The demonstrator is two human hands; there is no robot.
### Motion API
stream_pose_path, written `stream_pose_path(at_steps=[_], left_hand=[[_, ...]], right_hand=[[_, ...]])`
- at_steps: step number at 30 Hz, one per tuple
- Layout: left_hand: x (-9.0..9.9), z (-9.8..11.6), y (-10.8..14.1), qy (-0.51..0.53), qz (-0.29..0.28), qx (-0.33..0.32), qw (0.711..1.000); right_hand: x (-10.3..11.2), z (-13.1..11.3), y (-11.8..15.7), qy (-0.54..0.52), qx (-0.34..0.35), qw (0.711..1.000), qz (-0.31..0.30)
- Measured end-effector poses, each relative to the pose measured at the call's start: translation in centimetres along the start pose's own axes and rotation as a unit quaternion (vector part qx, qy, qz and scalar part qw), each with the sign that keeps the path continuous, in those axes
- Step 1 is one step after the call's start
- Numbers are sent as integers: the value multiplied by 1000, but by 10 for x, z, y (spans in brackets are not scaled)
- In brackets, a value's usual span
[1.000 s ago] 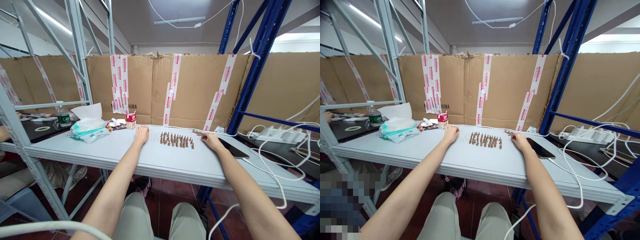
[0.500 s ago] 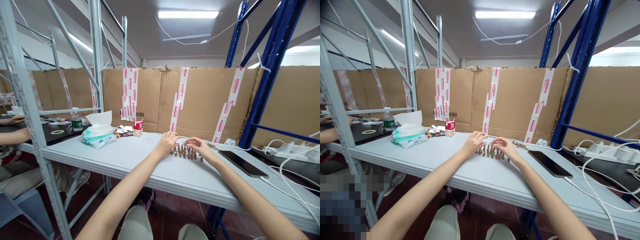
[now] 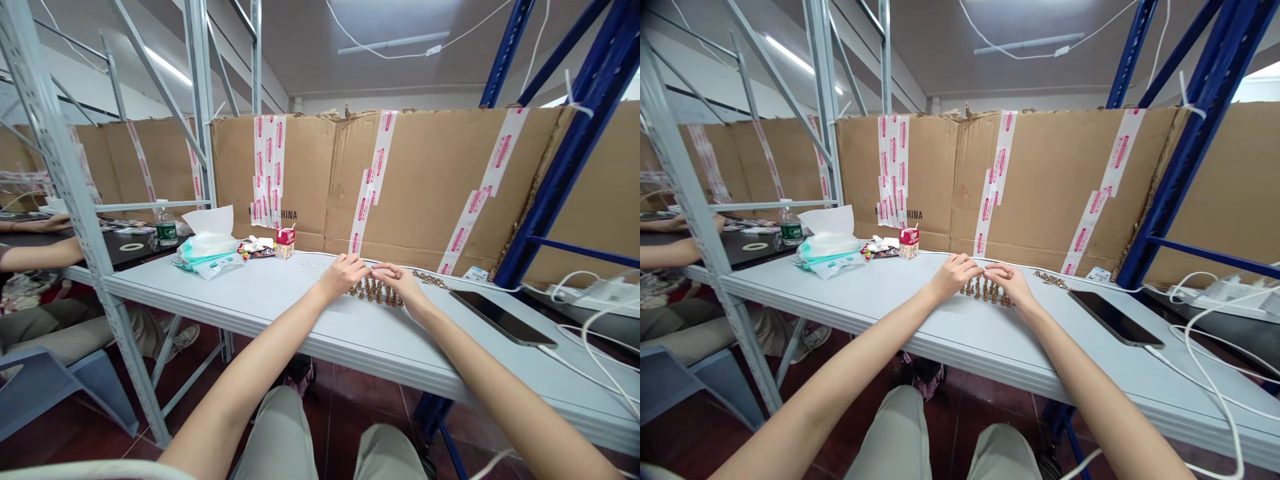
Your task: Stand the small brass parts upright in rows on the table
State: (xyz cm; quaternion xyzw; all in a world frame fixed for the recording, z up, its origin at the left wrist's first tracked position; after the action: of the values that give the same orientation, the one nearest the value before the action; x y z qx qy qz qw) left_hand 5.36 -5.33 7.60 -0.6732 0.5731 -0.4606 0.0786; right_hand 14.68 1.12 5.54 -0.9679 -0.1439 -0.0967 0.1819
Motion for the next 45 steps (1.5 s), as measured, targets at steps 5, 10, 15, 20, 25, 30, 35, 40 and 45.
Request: stream_pose_path(at_steps=[5,10,15,20,25,30,35,40,45], left_hand=[[3,-2,1,-16,30,18,999],[4,-2,0,-25,32,22,999],[5,0,0,-23,44,16,999],[3,-2,-2,0,45,39,998],[5,0,-4,31,51,35,998],[6,2,-3,25,61,30,997],[5,4,-3,16,64,20,998],[3,6,-6,16,58,27,998],[5,9,-10,31,48,25,998]], right_hand=[[-14,-11,2,67,86,993,-39],[-20,-8,2,116,118,986,-34],[-25,-6,5,115,127,984,-47],[-19,-7,5,109,130,985,-10],[-14,-12,8,138,149,979,21],[-13,-18,14,166,165,971,40],[-17,-15,14,138,160,977,29],[-13,-22,18,197,182,961,70],[-10,-33,28,280,197,932,116]])
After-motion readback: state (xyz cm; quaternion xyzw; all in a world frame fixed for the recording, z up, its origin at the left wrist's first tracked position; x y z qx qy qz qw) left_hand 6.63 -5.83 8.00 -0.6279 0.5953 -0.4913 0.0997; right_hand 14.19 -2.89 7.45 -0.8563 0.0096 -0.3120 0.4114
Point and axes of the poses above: each hand's wrist, its own y-axis away from the middle knuckle, its own x-axis out of the back of the hand, z = x × y, the point moved 9 cm from there along -y, towards the middle knuckle, and after that the axes turned 5 degrees about -x, right-handed, at the moved point
